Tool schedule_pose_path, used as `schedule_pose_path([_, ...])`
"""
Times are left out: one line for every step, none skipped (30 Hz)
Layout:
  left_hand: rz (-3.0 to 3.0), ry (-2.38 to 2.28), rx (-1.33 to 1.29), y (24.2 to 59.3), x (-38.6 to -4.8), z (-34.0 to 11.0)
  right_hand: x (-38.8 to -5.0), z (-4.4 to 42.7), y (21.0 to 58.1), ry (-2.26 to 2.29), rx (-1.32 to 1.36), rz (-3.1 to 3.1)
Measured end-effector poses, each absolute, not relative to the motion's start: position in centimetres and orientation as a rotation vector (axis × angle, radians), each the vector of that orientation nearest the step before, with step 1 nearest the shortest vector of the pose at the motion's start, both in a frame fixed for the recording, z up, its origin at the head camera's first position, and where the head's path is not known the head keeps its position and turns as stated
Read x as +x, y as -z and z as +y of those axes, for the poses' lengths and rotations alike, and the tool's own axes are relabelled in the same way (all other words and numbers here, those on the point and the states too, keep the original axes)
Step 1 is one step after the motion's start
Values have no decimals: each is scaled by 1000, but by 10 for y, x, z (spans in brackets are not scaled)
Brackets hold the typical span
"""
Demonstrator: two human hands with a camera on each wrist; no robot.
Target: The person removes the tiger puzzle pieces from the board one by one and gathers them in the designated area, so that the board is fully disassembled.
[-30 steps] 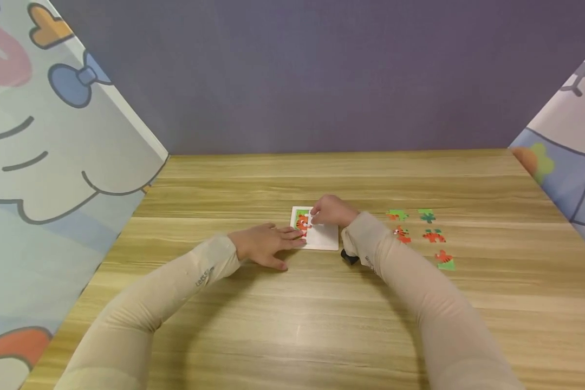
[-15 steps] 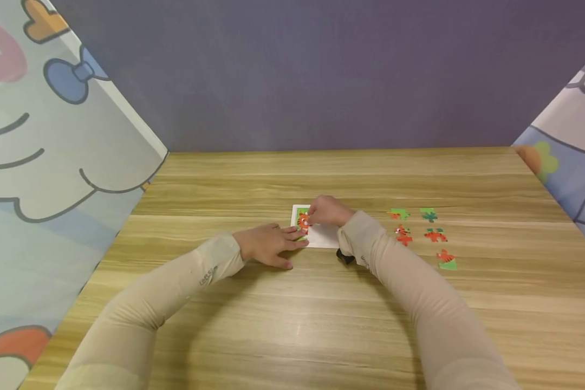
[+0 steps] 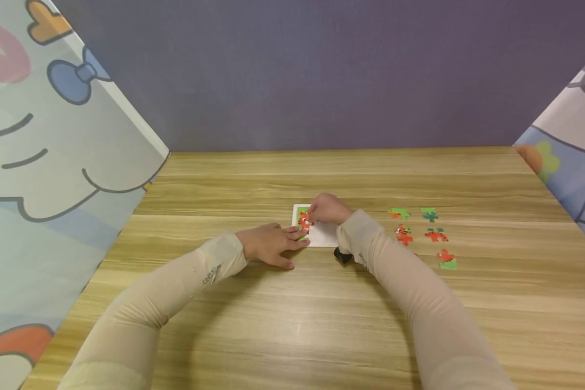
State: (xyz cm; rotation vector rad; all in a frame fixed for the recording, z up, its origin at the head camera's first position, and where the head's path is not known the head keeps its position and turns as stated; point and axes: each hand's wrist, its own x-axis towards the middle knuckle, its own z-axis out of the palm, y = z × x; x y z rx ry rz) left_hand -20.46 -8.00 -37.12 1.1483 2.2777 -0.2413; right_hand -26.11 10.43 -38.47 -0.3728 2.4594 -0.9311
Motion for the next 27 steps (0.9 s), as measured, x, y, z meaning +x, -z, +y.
schedule_pose_path([2279,241,1147,372,-205,-80,-262,105,385,952,-359,2457])
schedule_pose_path([2278,241,1147,372,-205,-80,-262,105,386,977,-343,2453])
schedule_pose_path([2279,240,1146,371,-205,-80,-262,105,387,997,-330,2452])
schedule_pose_path([2278,241,1145,371,-204,-79,-262,105,387,1022,-307,2450])
schedule_pose_path([2278,241,1143,371,-204,-79,-262,105,388,1043,-293,2451])
schedule_pose_path([2278,242,1140,371,-204,-79,-262,105,388,1062,-278,2453])
schedule_pose_path([2278,242,1138,371,-204,-79,-261,105,389,1093,-260,2445])
schedule_pose_path([2276,245,1136,371,-204,-79,-260,104,389,1115,-241,2443])
schedule_pose_path([2275,245,1133,371,-204,-78,-260,104,390,1133,-233,2444])
schedule_pose_path([2274,246,1131,371,-204,-78,-259,103,390,1160,-224,2437])
schedule_pose_path([2274,247,1129,371,-204,-78,-258,103,390,1182,-220,2433])
schedule_pose_path([2274,250,1129,370,-204,-77,-257,102,390,1210,-213,2424])
schedule_pose_path([2273,251,1131,370,-204,-77,-257,101,391,1229,-219,2417])
schedule_pose_path([2272,252,1132,370,-204,-77,-256,100,391,1240,-222,2415])
schedule_pose_path([2273,252,1132,370,-204,-77,-256,100,391,1254,-226,2410])
schedule_pose_path([2273,253,1134,370,-204,-77,-256,99,391,1267,-224,2403])
schedule_pose_path([2272,254,1136,371,-204,-77,-256,98,391,1269,-224,2405])
schedule_pose_path([2271,255,1136,371,-205,-77,-256,98,391,1267,-224,2409])
schedule_pose_path([2271,254,1138,371,-205,-77,-256,97,392,1264,-223,2413])
schedule_pose_path([2270,254,1137,371,-205,-77,-256,97,392,1260,-219,2420])
schedule_pose_path([2269,255,1138,371,-205,-77,-256,97,392,1262,-222,2422])
schedule_pose_path([2269,255,1138,370,-205,-77,-256,97,392,1265,-224,2425])
schedule_pose_path([2268,254,1137,370,-205,-77,-256,97,393,1272,-227,2427])
schedule_pose_path([2268,253,1138,371,-205,-77,-256,97,393,1285,-224,2424])
schedule_pose_path([2267,253,1139,371,-205,-77,-256,97,394,1301,-222,2418])
schedule_pose_path([2267,251,1137,370,-205,-77,-257,97,395,1320,-220,2410])
schedule_pose_path([2268,250,1135,370,-206,-77,-257,97,395,1342,-214,2398])
